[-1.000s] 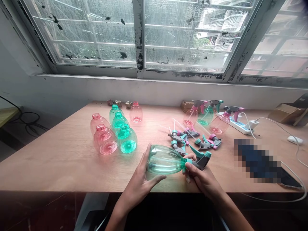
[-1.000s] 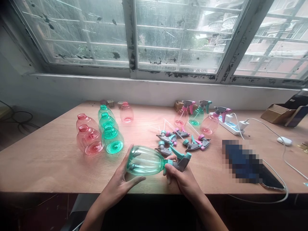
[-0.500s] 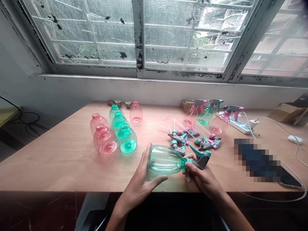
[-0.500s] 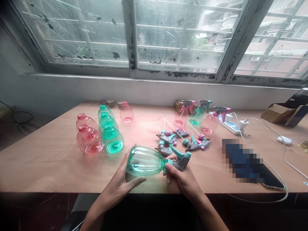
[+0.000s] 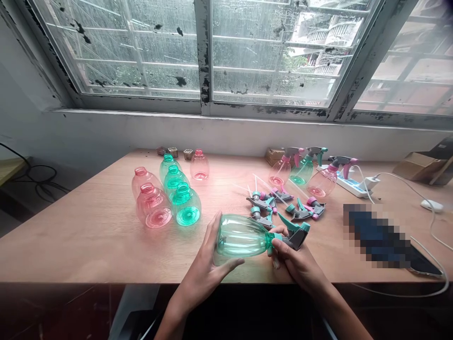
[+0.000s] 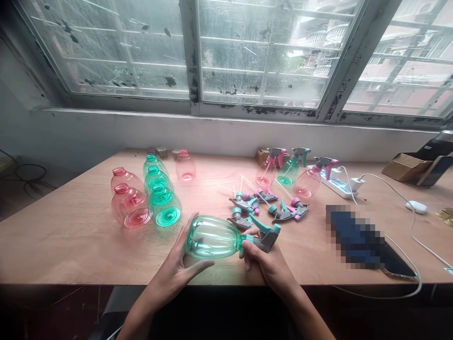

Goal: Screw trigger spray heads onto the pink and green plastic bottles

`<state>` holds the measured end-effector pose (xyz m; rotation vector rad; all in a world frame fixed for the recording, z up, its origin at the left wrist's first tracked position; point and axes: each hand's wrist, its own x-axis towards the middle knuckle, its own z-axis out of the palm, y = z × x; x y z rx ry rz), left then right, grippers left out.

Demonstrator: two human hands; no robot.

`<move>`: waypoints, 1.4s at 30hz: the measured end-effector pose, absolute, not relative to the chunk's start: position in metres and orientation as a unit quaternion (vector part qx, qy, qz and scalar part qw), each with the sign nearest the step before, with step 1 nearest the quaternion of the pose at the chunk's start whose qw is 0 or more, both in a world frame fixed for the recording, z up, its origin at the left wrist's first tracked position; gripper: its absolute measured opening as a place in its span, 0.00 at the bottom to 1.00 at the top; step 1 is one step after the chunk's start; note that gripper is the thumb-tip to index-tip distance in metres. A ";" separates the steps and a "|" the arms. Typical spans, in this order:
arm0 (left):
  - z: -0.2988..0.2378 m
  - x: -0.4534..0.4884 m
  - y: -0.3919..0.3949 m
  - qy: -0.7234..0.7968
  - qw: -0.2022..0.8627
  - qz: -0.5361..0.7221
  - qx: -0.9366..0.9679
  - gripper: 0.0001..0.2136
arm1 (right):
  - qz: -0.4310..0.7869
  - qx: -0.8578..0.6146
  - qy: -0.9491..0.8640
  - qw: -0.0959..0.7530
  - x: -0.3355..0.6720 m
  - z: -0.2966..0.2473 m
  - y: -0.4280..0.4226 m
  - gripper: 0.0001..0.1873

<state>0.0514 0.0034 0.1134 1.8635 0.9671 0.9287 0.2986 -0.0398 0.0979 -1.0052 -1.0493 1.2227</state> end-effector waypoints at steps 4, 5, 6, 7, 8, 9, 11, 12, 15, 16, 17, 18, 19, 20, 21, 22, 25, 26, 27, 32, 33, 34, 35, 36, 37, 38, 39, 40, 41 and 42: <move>0.111 0.052 0.003 0.370 0.420 0.370 0.741 0.43 | 0.526 -0.433 -0.451 0.577 0.299 0.096 -0.039 0.16; 0.111 0.052 0.003 0.370 0.422 0.367 0.742 0.43 | 0.527 -0.433 -0.452 0.575 0.299 0.096 -0.039 0.16; 0.111 0.052 0.002 0.371 0.422 0.364 0.742 0.43 | 0.528 -0.433 -0.453 0.573 0.299 0.097 -0.039 0.16; 0.112 0.052 0.002 0.374 0.422 0.363 0.742 0.43 | 0.528 -0.434 -0.453 0.573 0.299 0.097 -0.039 0.16; 0.112 0.052 0.002 0.376 0.423 0.361 0.741 0.43 | 0.527 -0.434 -0.455 0.572 0.299 0.098 -0.039 0.16; 0.114 0.052 0.001 0.378 0.425 0.360 0.739 0.44 | 0.525 -0.436 -0.456 0.571 0.298 0.099 -0.039 0.16; 0.116 0.053 0.001 0.383 0.433 0.358 0.733 0.45 | 0.523 -0.439 -0.459 0.568 0.298 0.100 -0.040 0.16; 0.117 0.053 0.001 0.386 0.437 0.357 0.730 0.45 | 0.523 -0.443 -0.459 0.565 0.298 0.100 -0.040 0.17; 0.119 0.053 0.001 0.393 0.449 0.355 0.720 0.46 | 0.525 -0.451 -0.455 0.560 0.298 0.100 -0.040 0.19; 0.119 0.053 0.001 0.396 0.451 0.353 0.718 0.46 | 0.524 -0.454 -0.454 0.560 0.298 0.100 -0.040 0.19; 0.119 0.053 0.001 0.397 0.454 0.352 0.716 0.46 | 0.521 -0.456 -0.454 0.561 0.298 0.100 -0.041 0.19; 0.120 0.053 0.001 0.399 0.455 0.351 0.715 0.45 | 0.518 -0.457 -0.454 0.562 0.298 0.100 -0.041 0.20; 0.120 0.052 0.001 0.399 0.456 0.350 0.714 0.45 | 0.515 -0.459 -0.454 0.564 0.297 0.101 -0.041 0.20; 0.120 0.052 0.001 0.399 0.457 0.350 0.714 0.45 | 0.513 -0.459 -0.455 0.565 0.297 0.101 -0.040 0.20; 0.119 0.052 0.001 0.398 0.457 0.351 0.714 0.45 | 0.511 -0.459 -0.456 0.566 0.297 0.101 -0.040 0.20; 0.119 0.052 0.002 0.397 0.456 0.352 0.715 0.45 | 0.511 -0.458 -0.457 0.567 0.297 0.101 -0.040 0.19; 0.117 0.053 0.002 0.391 0.442 0.362 0.722 0.46 | 0.513 -0.450 -0.452 0.574 0.297 0.099 -0.039 0.19; 0.115 0.053 0.003 0.388 0.433 0.367 0.726 0.45 | 0.515 -0.446 -0.447 0.579 0.297 0.099 -0.038 0.19; 0.114 0.054 0.003 0.384 0.425 0.373 0.730 0.45 | 0.518 -0.442 -0.441 0.585 0.297 0.098 -0.038 0.19; 0.114 0.054 0.002 0.367 0.436 0.376 0.730 0.45 | 0.528 -0.421 -0.418 0.607 0.297 0.096 -0.036 0.18; 0.115 0.054 0.001 0.368 0.439 0.373 0.730 0.46 | 0.528 -0.419 -0.418 0.609 0.297 0.096 -0.037 0.18; 0.116 0.054 0.001 0.372 0.440 0.370 0.729 0.47 | 0.527 -0.419 -0.420 0.608 0.297 0.096 -0.037 0.17; 0.117 0.054 0.000 0.376 0.440 0.367 0.729 0.48 | 0.526 -0.420 -0.422 0.607 0.297 0.097 -0.037 0.17; 0.119 0.054 0.000 0.379 0.441 0.365 0.727 0.48 | 0.526 -0.422 -0.424 0.605 0.297 0.097 -0.038 0.17; 0.120 0.055 -0.001 0.381 0.444 0.364 0.725 0.48 | 0.526 -0.425 -0.425 0.601 0.297 0.098 -0.038 0.17; 0.121 0.055 -0.001 0.382 0.447 0.364 0.722 0.48 | 0.528 -0.429 -0.427 0.596 0.297 0.098 -0.038 0.18; 0.121 0.055 -0.001 0.381 0.451 0.364 0.721 0.48 | 0.528 -0.432 -0.428 0.593 0.298 0.099 -0.039 0.18; 0.121 0.055 -0.001 0.381 0.451 0.365 0.720 0.48 | 0.528 -0.434 -0.429 0.590 0.298 0.099 -0.039 0.18; 0.121 0.055 0.000 0.382 0.448 0.366 0.720 0.47 | 0.526 -0.437 -0.429 0.589 0.298 0.100 -0.039 0.19; 0.121 0.055 0.000 0.384 0.443 0.367 0.722 0.47 | 0.524 -0.440 -0.429 0.590 0.298 0.100 -0.039 0.19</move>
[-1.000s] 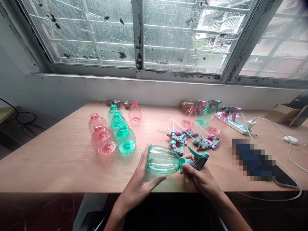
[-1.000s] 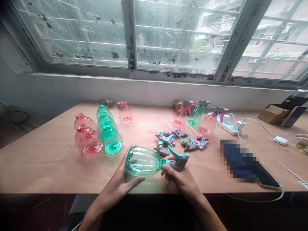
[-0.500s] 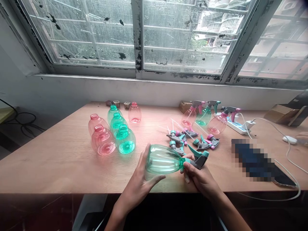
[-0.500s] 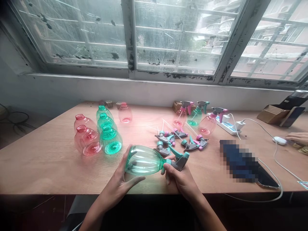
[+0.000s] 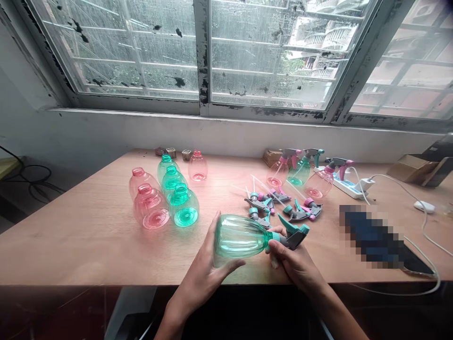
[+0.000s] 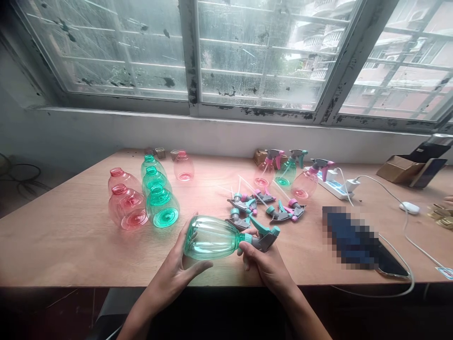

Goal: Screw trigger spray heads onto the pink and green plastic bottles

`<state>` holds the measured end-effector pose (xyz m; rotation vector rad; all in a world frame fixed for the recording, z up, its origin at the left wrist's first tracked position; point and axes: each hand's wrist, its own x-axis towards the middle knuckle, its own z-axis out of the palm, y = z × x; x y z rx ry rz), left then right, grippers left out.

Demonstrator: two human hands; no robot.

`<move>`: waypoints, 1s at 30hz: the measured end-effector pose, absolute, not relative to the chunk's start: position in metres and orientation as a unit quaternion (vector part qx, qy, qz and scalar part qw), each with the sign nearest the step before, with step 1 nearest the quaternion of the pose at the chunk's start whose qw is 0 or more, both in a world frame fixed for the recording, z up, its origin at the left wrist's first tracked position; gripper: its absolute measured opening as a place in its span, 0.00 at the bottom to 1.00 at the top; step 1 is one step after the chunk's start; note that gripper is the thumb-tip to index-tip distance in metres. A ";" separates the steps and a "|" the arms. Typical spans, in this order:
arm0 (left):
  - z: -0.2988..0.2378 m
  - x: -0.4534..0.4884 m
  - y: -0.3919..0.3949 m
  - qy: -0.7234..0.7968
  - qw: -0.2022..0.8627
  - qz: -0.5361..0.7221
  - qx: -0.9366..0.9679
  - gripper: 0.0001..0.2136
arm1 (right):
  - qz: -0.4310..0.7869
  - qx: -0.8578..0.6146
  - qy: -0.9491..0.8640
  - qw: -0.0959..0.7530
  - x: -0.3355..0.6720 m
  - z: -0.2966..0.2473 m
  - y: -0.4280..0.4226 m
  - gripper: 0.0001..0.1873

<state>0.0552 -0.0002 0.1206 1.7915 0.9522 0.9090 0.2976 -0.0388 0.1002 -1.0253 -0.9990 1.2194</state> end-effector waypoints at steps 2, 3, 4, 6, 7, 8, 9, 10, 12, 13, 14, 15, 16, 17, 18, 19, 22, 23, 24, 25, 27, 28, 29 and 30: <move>0.118 0.054 0.001 0.383 0.432 0.371 0.727 0.46 | 0.518 -0.448 -0.426 0.591 0.297 0.100 -0.039 0.21; 0.116 0.054 0.001 0.381 0.430 0.373 0.729 0.45 | 0.517 -0.451 -0.425 0.591 0.297 0.100 -0.038 0.21; 0.115 0.053 0.001 0.378 0.429 0.376 0.729 0.45 | 0.516 -0.452 -0.424 0.592 0.297 0.100 -0.038 0.22; 0.111 0.053 0.002 0.370 0.435 0.382 0.727 0.43 | 0.516 -0.450 -0.424 0.593 0.297 0.099 -0.038 0.22; 0.110 0.053 0.003 0.367 0.438 0.383 0.726 0.42 | 0.517 -0.447 -0.425 0.594 0.297 0.099 -0.038 0.22; 0.109 0.053 0.003 0.366 0.440 0.382 0.726 0.42 | 0.517 -0.444 -0.427 0.594 0.297 0.098 -0.039 0.22; 0.109 0.053 0.002 0.368 0.439 0.381 0.725 0.42 | 0.517 -0.443 -0.430 0.593 0.297 0.098 -0.039 0.22; 0.110 0.053 0.002 0.373 0.438 0.380 0.725 0.44 | 0.516 -0.443 -0.434 0.591 0.297 0.098 -0.039 0.21; 0.112 0.054 0.000 0.388 0.436 0.373 0.722 0.48 | 0.511 -0.445 -0.442 0.588 0.297 0.098 -0.040 0.20; 0.113 0.054 0.000 0.395 0.436 0.369 0.720 0.49 | 0.509 -0.447 -0.444 0.586 0.297 0.098 -0.040 0.20; 0.114 0.054 -0.001 0.399 0.439 0.365 0.718 0.50 | 0.509 -0.448 -0.444 0.585 0.297 0.098 -0.040 0.20; 0.115 0.054 -0.001 0.399 0.443 0.362 0.717 0.49 | 0.512 -0.447 -0.442 0.586 0.297 0.098 -0.040 0.20; 0.116 0.054 -0.001 0.397 0.446 0.359 0.717 0.48 | 0.517 -0.442 -0.439 0.587 0.296 0.098 -0.040 0.19; 0.117 0.054 -0.001 0.394 0.447 0.358 0.719 0.47 | 0.523 -0.436 -0.435 0.589 0.296 0.098 -0.040 0.18; 0.117 0.053 -0.001 0.391 0.444 0.358 0.722 0.45 | 0.529 -0.428 -0.430 0.593 0.296 0.098 -0.039 0.18; 0.117 0.053 0.000 0.388 0.440 0.359 0.726 0.44 | 0.533 -0.420 -0.424 0.599 0.296 0.097 -0.039 0.17; 0.114 0.053 0.001 0.375 0.429 0.371 0.733 0.43 | 0.541 -0.403 -0.412 0.612 0.296 0.095 -0.038 0.16; 0.113 0.053 0.001 0.372 0.429 0.375 0.733 0.42 | 0.542 -0.401 -0.410 0.615 0.296 0.094 -0.037 0.16; 0.112 0.053 0.001 0.369 0.431 0.378 0.731 0.42 | 0.541 -0.400 -0.410 0.615 0.296 0.093 -0.037 0.16; 0.112 0.053 0.001 0.369 0.433 0.379 0.730 0.41 | 0.539 -0.401 -0.411 0.616 0.296 0.093 -0.037 0.16; 0.112 0.053 0.001 0.372 0.435 0.375 0.729 0.42 | 0.535 -0.403 -0.414 0.616 0.297 0.093 -0.037 0.16; 0.112 0.053 0.000 0.374 0.436 0.372 0.729 0.43 | 0.534 -0.405 -0.415 0.615 0.297 0.093 -0.037 0.16; 0.113 0.053 0.000 0.377 0.437 0.370 0.728 0.44 | 0.533 -0.408 -0.416 0.613 0.297 0.093 -0.038 0.17; 0.114 0.053 -0.001 0.380 0.442 0.368 0.725 0.46 | 0.533 -0.410 -0.418 0.610 0.298 0.094 -0.038 0.17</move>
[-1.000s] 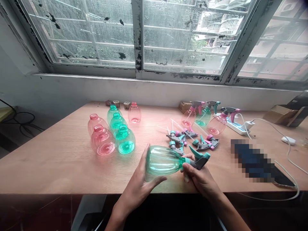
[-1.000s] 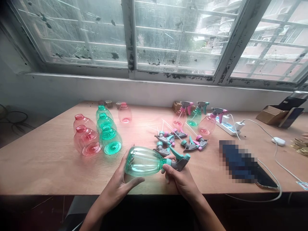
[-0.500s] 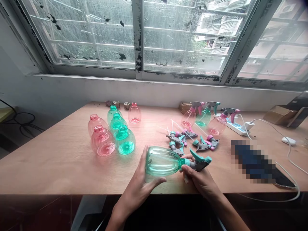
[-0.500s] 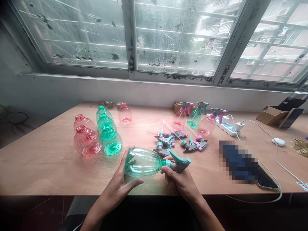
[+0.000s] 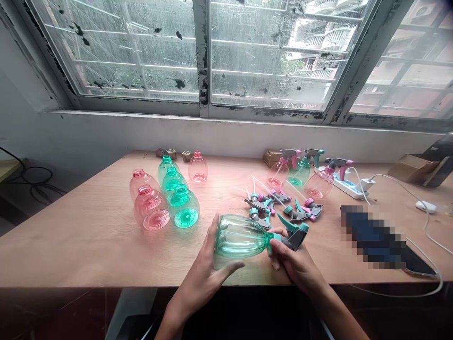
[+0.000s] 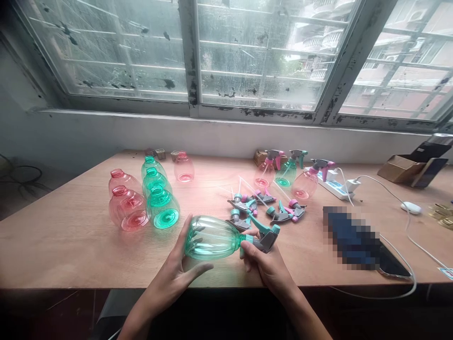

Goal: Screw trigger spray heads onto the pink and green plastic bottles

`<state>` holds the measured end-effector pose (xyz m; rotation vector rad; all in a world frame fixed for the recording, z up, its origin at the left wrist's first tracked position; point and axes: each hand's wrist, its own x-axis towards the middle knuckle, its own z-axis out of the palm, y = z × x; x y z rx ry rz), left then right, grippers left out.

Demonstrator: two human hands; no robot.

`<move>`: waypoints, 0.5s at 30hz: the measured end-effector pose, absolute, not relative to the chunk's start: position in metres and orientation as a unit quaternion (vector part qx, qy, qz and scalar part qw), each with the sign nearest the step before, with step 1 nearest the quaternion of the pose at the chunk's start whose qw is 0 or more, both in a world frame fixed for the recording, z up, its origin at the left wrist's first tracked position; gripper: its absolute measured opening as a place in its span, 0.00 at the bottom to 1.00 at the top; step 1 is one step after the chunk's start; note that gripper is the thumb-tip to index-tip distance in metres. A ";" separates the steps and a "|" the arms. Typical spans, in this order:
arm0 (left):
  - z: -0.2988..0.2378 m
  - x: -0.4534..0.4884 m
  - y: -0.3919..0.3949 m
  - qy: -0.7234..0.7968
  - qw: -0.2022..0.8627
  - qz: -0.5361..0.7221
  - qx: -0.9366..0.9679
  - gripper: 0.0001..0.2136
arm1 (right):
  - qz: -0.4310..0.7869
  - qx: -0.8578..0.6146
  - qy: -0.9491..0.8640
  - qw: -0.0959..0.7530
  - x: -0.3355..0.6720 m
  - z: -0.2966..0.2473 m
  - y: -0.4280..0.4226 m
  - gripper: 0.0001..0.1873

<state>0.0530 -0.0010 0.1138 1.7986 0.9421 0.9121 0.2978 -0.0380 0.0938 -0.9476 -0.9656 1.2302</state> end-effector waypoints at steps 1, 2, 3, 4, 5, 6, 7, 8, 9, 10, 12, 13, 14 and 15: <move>0.114 0.053 -0.001 0.381 0.450 0.367 0.720 0.48 | 0.533 -0.414 -0.421 0.606 0.298 0.094 -0.038 0.17; 0.115 0.053 -0.002 0.381 0.459 0.366 0.714 0.49 | 0.533 -0.416 -0.426 0.601 0.299 0.095 -0.039 0.16; 0.115 0.052 -0.002 0.382 0.468 0.366 0.708 0.49 | 0.533 -0.418 -0.430 0.596 0.299 0.095 -0.039 0.16; 0.116 0.052 -0.001 0.383 0.474 0.365 0.704 0.48 | 0.533 -0.419 -0.435 0.593 0.299 0.095 -0.039 0.16; 0.115 0.052 -0.001 0.385 0.473 0.365 0.704 0.47 | 0.533 -0.419 -0.437 0.591 0.299 0.096 -0.039 0.16; 0.115 0.052 0.000 0.388 0.467 0.365 0.706 0.46 | 0.532 -0.418 -0.438 0.592 0.299 0.096 -0.039 0.15; 0.115 0.053 0.001 0.391 0.458 0.365 0.710 0.45 | 0.532 -0.416 -0.437 0.595 0.299 0.096 -0.038 0.15; 0.114 0.053 0.001 0.392 0.449 0.365 0.715 0.44 | 0.531 -0.413 -0.435 0.599 0.298 0.095 -0.038 0.15; 0.114 0.053 0.002 0.392 0.442 0.367 0.719 0.44 | 0.531 -0.410 -0.432 0.603 0.298 0.095 -0.037 0.15; 0.113 0.054 0.003 0.390 0.437 0.372 0.720 0.44 | 0.530 -0.408 -0.430 0.607 0.298 0.095 -0.036 0.15; 0.112 0.055 0.003 0.386 0.435 0.381 0.718 0.43 | 0.526 -0.408 -0.429 0.611 0.298 0.094 -0.036 0.15; 0.112 0.055 0.004 0.385 0.437 0.385 0.716 0.43 | 0.523 -0.409 -0.430 0.611 0.298 0.094 -0.036 0.14; 0.112 0.055 0.004 0.385 0.439 0.387 0.714 0.43 | 0.521 -0.412 -0.432 0.610 0.298 0.094 -0.036 0.14; 0.112 0.055 0.004 0.386 0.441 0.386 0.712 0.43 | 0.520 -0.414 -0.433 0.609 0.298 0.094 -0.036 0.14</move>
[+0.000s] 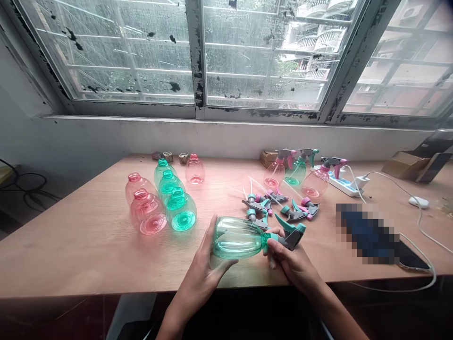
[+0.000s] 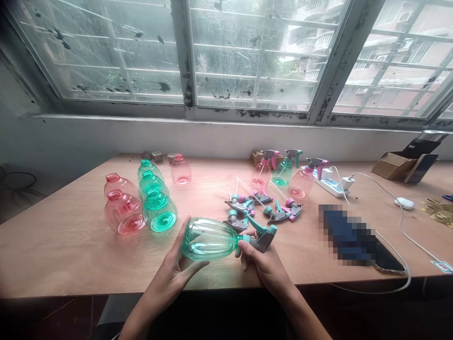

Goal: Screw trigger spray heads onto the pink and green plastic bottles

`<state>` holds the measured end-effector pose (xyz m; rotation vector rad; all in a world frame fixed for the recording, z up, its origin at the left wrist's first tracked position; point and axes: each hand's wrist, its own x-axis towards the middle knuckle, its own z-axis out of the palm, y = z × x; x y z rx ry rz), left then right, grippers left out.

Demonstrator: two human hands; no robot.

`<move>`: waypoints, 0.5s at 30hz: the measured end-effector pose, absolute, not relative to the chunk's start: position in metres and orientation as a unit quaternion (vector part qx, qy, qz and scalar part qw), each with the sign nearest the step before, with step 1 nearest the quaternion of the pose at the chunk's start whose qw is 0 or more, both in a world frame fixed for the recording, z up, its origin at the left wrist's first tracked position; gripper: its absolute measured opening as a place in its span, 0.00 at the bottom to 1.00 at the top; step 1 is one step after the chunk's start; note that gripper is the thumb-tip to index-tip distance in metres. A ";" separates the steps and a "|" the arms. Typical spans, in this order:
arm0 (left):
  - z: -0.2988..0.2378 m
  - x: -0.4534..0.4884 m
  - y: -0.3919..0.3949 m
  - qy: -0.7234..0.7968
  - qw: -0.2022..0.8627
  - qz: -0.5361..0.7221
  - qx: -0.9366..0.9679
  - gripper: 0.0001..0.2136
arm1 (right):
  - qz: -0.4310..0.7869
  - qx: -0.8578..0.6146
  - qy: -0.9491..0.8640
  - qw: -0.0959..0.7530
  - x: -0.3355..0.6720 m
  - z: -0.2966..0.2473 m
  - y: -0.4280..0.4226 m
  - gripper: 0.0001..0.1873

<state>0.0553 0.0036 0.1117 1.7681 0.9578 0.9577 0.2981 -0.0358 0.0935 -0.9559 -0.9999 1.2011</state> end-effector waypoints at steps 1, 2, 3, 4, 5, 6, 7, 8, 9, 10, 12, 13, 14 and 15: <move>0.112 0.055 0.004 0.388 0.445 0.384 0.710 0.44 | 0.520 -0.416 -0.433 0.607 0.298 0.093 -0.036 0.14; 0.112 0.055 0.004 0.391 0.451 0.382 0.705 0.46 | 0.521 -0.418 -0.434 0.605 0.299 0.093 -0.037 0.15; 0.113 0.054 0.004 0.394 0.460 0.380 0.699 0.47 | 0.522 -0.419 -0.435 0.602 0.299 0.093 -0.037 0.15; 0.113 0.054 0.004 0.396 0.469 0.379 0.693 0.48 | 0.523 -0.421 -0.438 0.598 0.299 0.094 -0.037 0.15; 0.114 0.054 0.004 0.397 0.475 0.380 0.688 0.49 | 0.524 -0.423 -0.440 0.594 0.299 0.094 -0.038 0.15; 0.115 0.054 0.004 0.397 0.477 0.381 0.686 0.48 | 0.524 -0.424 -0.442 0.592 0.299 0.094 -0.038 0.16; 0.115 0.054 0.004 0.396 0.474 0.384 0.687 0.47 | 0.523 -0.426 -0.444 0.589 0.299 0.094 -0.038 0.16; 0.116 0.054 0.005 0.395 0.470 0.386 0.689 0.45 | 0.521 -0.429 -0.445 0.589 0.299 0.095 -0.038 0.16; 0.117 0.055 0.005 0.393 0.467 0.389 0.690 0.44 | 0.519 -0.431 -0.445 0.589 0.299 0.095 -0.038 0.16; 0.117 0.055 0.005 0.389 0.469 0.393 0.689 0.43 | 0.518 -0.432 -0.445 0.589 0.299 0.096 -0.038 0.16; 0.117 0.056 0.005 0.375 0.484 0.399 0.682 0.43 | 0.519 -0.431 -0.441 0.592 0.299 0.097 -0.037 0.16; 0.117 0.056 0.005 0.368 0.492 0.402 0.679 0.43 | 0.521 -0.429 -0.437 0.594 0.298 0.097 -0.037 0.15; 0.116 0.056 0.005 0.362 0.498 0.404 0.677 0.43 | 0.523 -0.427 -0.434 0.597 0.298 0.098 -0.037 0.15; 0.115 0.056 0.005 0.359 0.500 0.405 0.677 0.42 | 0.524 -0.426 -0.430 0.599 0.298 0.098 -0.037 0.15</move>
